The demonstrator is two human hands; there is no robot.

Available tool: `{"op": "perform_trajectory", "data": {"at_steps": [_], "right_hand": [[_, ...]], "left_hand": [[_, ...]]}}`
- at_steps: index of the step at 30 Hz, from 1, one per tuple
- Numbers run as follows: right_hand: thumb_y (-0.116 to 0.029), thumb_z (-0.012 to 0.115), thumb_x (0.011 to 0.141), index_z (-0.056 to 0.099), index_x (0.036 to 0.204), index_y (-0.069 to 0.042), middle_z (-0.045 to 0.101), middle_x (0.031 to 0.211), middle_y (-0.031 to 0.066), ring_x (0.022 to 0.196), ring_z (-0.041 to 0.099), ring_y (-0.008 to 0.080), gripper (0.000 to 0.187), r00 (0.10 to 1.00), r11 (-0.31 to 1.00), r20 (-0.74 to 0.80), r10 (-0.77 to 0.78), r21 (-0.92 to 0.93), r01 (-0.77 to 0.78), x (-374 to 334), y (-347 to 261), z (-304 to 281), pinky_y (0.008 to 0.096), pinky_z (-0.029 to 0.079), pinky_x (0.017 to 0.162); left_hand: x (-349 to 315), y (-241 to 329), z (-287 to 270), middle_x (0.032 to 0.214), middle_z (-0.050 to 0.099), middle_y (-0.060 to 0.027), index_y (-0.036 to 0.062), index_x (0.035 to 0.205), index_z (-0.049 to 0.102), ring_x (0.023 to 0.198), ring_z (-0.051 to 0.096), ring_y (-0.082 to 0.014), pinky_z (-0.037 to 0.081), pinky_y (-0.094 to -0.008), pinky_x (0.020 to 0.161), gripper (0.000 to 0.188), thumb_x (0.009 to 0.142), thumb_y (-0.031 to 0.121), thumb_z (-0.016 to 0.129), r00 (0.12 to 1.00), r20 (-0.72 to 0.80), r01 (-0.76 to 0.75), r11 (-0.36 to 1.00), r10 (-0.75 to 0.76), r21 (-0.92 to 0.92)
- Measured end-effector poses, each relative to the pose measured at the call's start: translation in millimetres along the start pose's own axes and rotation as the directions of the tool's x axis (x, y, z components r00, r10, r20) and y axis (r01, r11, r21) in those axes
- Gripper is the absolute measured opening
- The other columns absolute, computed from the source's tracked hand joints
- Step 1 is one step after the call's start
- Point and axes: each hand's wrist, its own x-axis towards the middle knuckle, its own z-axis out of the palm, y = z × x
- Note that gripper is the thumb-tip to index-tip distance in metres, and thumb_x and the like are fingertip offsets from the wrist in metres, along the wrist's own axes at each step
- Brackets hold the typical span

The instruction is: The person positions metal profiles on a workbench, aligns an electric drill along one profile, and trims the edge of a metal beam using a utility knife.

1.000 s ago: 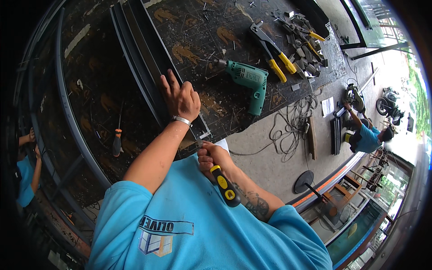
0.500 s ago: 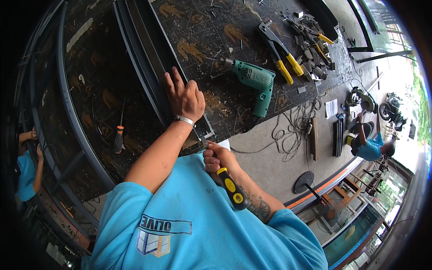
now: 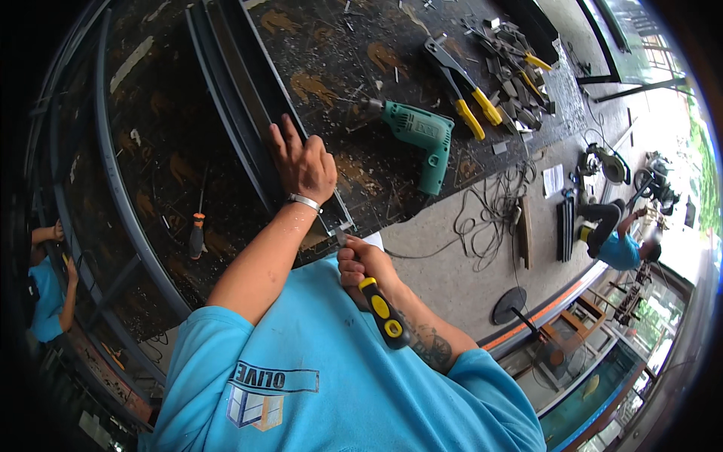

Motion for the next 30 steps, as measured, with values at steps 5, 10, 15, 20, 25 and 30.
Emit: {"op": "perform_trajectory", "data": {"at_steps": [5,10,15,20,25,30], "right_hand": [[-0.015,0.042,0.103,0.040,0.098,-0.013,0.045,0.071,-0.0017,0.042,0.036,0.0027,0.005,1.000,0.998,0.018,0.012,0.056,-0.013,-1.5,-3.2,-1.3,0.0167,0.034,0.031],[-0.011,0.040,0.103,0.037,0.092,-0.010,0.042,0.069,-0.0022,0.040,0.034,0.0006,0.012,1.000,0.996,-0.011,-0.026,0.081,0.027,1.7,-2.2,10.6,0.0157,0.035,0.028],[-0.014,0.042,0.104,0.040,0.103,-0.012,0.046,0.072,-0.0022,0.042,0.038,0.0021,0.003,0.999,0.990,0.040,0.015,0.142,-0.021,5.2,-4.3,-9.7,0.0165,0.036,0.031],[-0.014,0.041,0.103,0.040,0.104,-0.011,0.045,0.072,-0.0020,0.042,0.037,0.0022,0.002,0.998,0.988,0.043,0.046,0.146,-0.052,-0.4,-6.0,-4.6,0.0163,0.035,0.030],[-0.013,0.040,0.103,0.040,0.104,-0.011,0.044,0.072,-0.0014,0.042,0.037,0.0024,0.002,1.000,0.996,0.010,-0.029,0.080,0.028,0.9,-4.7,1.2,0.0167,0.035,0.030],[-0.014,0.040,0.104,0.040,0.103,-0.011,0.044,0.072,-0.0020,0.043,0.037,0.0020,0.003,0.998,0.996,0.063,0.021,0.087,-0.026,1.1,-8.5,-3.0,0.0161,0.035,0.031]], "left_hand": [[1.6,6.5,-1.4,0.142,0.037,-0.0393,0.0013,0.080,0.062,0.134,0.027,-0.0591,0.018,-0.0648,0.113,0.020,0.085,0.018,0.051,1.000,0.007,-0.011,0.999,0.011,-0.033],[0.9,1.6,-0.3,0.143,0.036,-0.0399,0.0013,0.082,0.063,0.135,0.026,-0.0600,0.018,-0.0642,0.113,0.021,0.086,0.018,0.051,1.000,0.006,-0.008,1.000,0.008,0.002],[1.6,2.4,1.5,0.144,0.035,-0.0400,0.0011,0.082,0.062,0.135,0.025,-0.0599,0.019,-0.0640,0.113,0.021,0.086,0.019,0.052,1.000,0.015,-0.019,0.999,0.019,-0.036],[0.2,-0.4,-1.4,0.143,0.036,-0.0400,0.0007,0.080,0.061,0.136,0.025,-0.0599,0.018,-0.0653,0.112,0.021,0.085,0.019,0.052,1.000,0.004,-0.007,1.000,0.007,-0.012],[0.4,2.9,0.1,0.144,0.035,-0.0400,0.0007,0.078,0.060,0.136,0.024,-0.0608,0.018,-0.0660,0.112,0.020,0.084,0.019,0.053,1.000,0.002,-0.008,0.999,0.008,-0.046],[-1.2,-1.6,0.5,0.144,0.036,-0.0400,0.0006,0.078,0.060,0.136,0.025,-0.0604,0.018,-0.0664,0.112,0.020,0.084,0.018,0.053,1.000,-0.006,-0.005,0.998,0.004,-0.055]]}}
